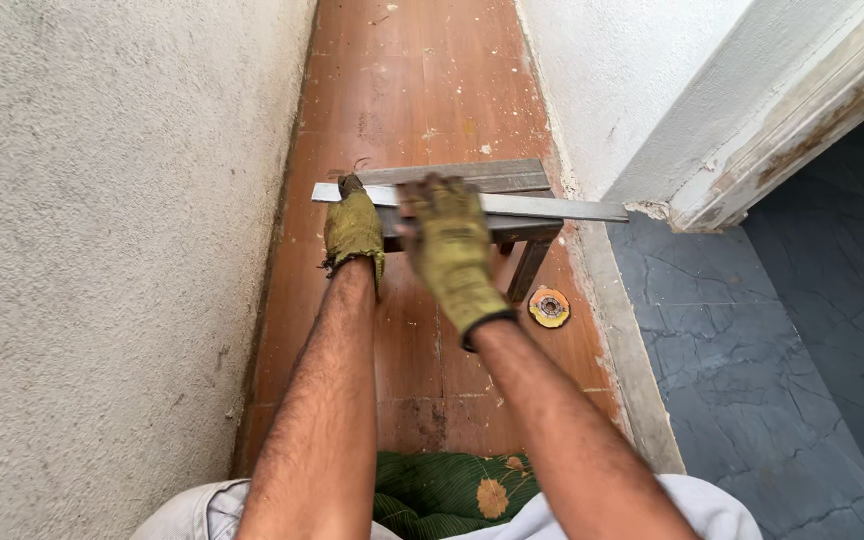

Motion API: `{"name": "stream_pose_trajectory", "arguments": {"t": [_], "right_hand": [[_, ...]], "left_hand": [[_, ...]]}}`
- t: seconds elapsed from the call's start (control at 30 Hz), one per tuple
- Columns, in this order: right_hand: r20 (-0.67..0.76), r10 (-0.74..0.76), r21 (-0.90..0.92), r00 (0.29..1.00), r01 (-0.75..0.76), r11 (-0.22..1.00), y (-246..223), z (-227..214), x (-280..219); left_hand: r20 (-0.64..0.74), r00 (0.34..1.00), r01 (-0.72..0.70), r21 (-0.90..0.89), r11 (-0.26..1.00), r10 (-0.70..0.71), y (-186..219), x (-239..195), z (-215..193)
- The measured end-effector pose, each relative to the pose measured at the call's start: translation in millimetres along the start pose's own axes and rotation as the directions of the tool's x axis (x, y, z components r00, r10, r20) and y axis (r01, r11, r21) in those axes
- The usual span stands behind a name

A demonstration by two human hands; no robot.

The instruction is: The person files a long metal bar using a metal file on a small stool. They repeatedly rub the file along the bar's edges and surfaces, occasionally repositioning the bar to work on different sections.

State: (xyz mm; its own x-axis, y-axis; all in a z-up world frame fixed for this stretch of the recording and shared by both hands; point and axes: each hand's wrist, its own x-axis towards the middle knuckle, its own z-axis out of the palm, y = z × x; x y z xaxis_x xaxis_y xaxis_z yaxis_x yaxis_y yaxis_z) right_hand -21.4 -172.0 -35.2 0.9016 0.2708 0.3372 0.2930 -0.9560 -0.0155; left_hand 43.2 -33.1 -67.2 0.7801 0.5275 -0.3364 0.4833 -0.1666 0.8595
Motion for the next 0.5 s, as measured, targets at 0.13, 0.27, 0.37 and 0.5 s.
{"name": "stream_pose_trajectory", "arguments": {"t": [0.13,0.27,0.37,0.5], "right_hand": [[0.121,-0.079,0.099,0.989,0.067,0.993,-9.1,-8.7,8.2],[0.105,-0.159,0.069,0.982,0.152,0.986,36.4,-36.4,-21.7],[0.084,-0.043,0.046,0.996,0.039,0.998,44.3,-44.0,-30.7],[0.051,-0.018,0.009,0.999,0.018,1.000,16.1,-37.7,-17.6]], "left_hand": [[0.121,0.987,-0.035,-0.470,0.882,0.103,-15.6,9.6,1.9],[0.081,0.983,-0.115,-0.435,0.893,0.166,-27.0,6.5,3.9],[-0.114,0.942,-0.334,-0.303,0.892,0.314,-26.3,4.2,5.3],[0.079,0.996,-0.010,-0.303,0.953,0.035,-21.1,-3.1,1.5]]}}
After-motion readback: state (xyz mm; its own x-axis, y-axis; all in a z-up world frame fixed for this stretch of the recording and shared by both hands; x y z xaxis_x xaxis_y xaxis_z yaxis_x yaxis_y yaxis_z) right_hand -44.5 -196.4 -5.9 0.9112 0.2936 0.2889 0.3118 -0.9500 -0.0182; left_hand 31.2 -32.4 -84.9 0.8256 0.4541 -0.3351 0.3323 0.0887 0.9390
